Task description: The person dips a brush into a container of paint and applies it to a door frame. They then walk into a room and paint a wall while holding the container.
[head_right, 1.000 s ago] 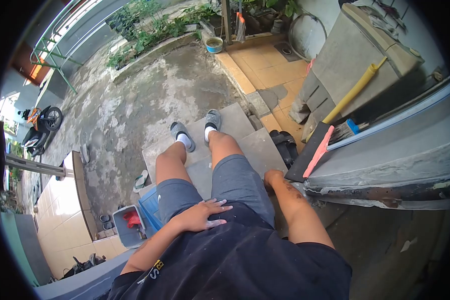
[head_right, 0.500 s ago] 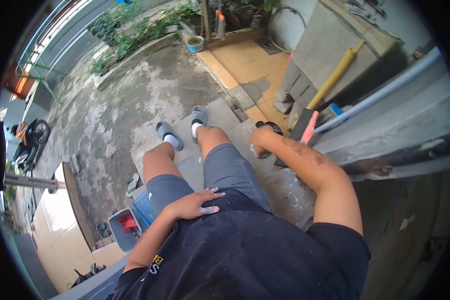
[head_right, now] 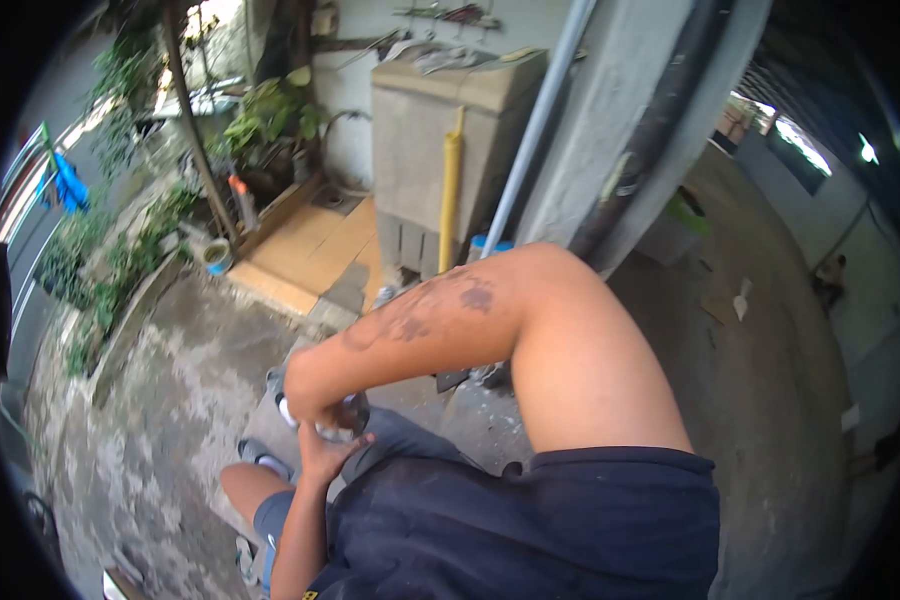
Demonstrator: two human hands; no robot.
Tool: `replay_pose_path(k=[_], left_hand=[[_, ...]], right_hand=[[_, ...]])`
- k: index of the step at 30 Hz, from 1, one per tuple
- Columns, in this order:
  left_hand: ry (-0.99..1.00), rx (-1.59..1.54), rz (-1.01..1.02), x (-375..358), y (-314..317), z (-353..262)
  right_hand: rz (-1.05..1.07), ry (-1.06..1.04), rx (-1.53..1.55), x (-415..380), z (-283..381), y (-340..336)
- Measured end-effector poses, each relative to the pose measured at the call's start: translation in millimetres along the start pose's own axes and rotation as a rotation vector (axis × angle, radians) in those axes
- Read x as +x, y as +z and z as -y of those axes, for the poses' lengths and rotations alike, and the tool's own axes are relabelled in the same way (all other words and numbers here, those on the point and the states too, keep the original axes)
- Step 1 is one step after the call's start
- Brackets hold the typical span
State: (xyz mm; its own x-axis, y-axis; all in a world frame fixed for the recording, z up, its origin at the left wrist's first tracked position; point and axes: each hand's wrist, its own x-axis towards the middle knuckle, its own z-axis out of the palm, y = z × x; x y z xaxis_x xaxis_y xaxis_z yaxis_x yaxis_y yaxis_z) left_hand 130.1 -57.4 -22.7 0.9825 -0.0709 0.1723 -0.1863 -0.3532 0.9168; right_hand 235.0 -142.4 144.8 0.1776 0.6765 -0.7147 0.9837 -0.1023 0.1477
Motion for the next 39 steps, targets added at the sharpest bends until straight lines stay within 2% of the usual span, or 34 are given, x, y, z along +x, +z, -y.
replay_pose_path(k=[1,3,6,7,9,10,11,12,14,16,17,18,19,20,21,22,23,24,27,28,31,33,34,36,37,39], left_hand=[[0.03,-0.005,0.011,-1.4,4.6,-0.2],[0.08,-0.037,-0.152,-6.6,12.5,-4.2],[0.097,-0.082,-0.217,-12.6,13.0,-14.6],[0.072,-0.038,-0.158,-15.9,9.4,-6.5],[0.093,0.022,-0.151,-24.8,13.6,58.2],[0.123,0.066,-0.136,-20.4,13.9,59.0],[0.133,0.584,-0.278,-14.9,29.3,57.1],[0.144,0.587,-0.273,-9.8,24.9,69.2],[0.122,-0.449,-0.25,-9.5,10.6,104.6],[0.109,-0.396,-0.193,-6.4,-1.7,35.3],[0.037,-0.371,-0.233,-3.0,-3.3,-3.3],[0.128,-0.241,-0.245,1.5,-6.3,-14.8],[-0.01,-0.35,-0.247,5.3,-6.4,-33.9],[-0.14,-0.461,-0.25,6.4,-5.5,-48.2],[-0.154,-0.446,-0.277,6.5,-4.6,-45.9],[0.009,-0.262,-0.274,11.3,-2.4,-37.8],[0.171,-0.075,-0.259,15.9,0.1,-29.8],[0.164,-0.064,-0.262,17.2,3.9,-22.1],[0.125,-0.217,-0.181,30.7,18.7,-12.1],[0.115,0.003,-0.113,35.0,14.3,-20.4],[0.062,0.011,-0.128,42.2,24.8,-10.4],[0.233,0.166,-0.229,60.5,25.0,-21.3],[0.234,0.16,-0.226,69.6,26.6,-21.8],[0.194,0.201,-0.207,82.8,30.8,-20.5],[0.192,0.196,-0.198,90.9,33.5,-20.6],[0.157,-0.019,-0.181,108.3,42.3,-22.0]], right_hand=[[0.004,0.032,0.0,-2.8,5.8,-6.2],[0.124,0.104,-0.06,-7.8,15.7,-16.2],[0.012,0.054,-0.086,-18.3,21.0,-19.2],[0.003,0.052,-0.085,-19.8,29.3,-13.9],[-0.703,0.049,-0.275,-29.5,47.9,4.4],[-0.707,0.059,-0.274,-45.8,51.8,5.4],[-1.036,-0.101,-0.12,-62.3,56.9,6.6],[-1.357,-0.27,0.04,-80.3,60.3,9.2],[-1.462,-0.161,0.21,-115.4,59.9,27.1],[-1.68,0.15,0.301,-135.1,50.7,62.0],[-1.864,0.331,0.426,-134.5,46.4,77.7],[-1.918,0.482,0.67,-135.4,41.3,94.7],[-1.875,0.686,0.887,-135.1,36.6,115.5],[-1.909,0.526,1.459,-130.8,33.9,122.0],[-1.737,0.553,1.462,-133.2,29.4,120.4],[-1.578,0.581,1.449,-136.4,22.4,116.3],[-1.433,0.593,1.199,-134.7,16.1,113.9],[-1.385,0.509,1.368,-131.5,13.8,104.7],[-1.15,0.476,1.238,-123.8,-12.9,88.2],[-1.168,0.436,1.158,-116.4,-21.1,86.5],[-1.039,0.425,1.168,-115.3,-42.1,82.9],[-0.835,0.439,1.259,-135.7,-56.9,62.9],[-0.832,0.445,1.259,-140.0,-63.7,60.3],[-1.001,0.403,1.267,-146.5,-75.6,61.1],[-0.998,0.412,1.273,-151.5,-80.8,61.3],[-1.143,0.471,1.227,-164.7,-89.0,63.6]])
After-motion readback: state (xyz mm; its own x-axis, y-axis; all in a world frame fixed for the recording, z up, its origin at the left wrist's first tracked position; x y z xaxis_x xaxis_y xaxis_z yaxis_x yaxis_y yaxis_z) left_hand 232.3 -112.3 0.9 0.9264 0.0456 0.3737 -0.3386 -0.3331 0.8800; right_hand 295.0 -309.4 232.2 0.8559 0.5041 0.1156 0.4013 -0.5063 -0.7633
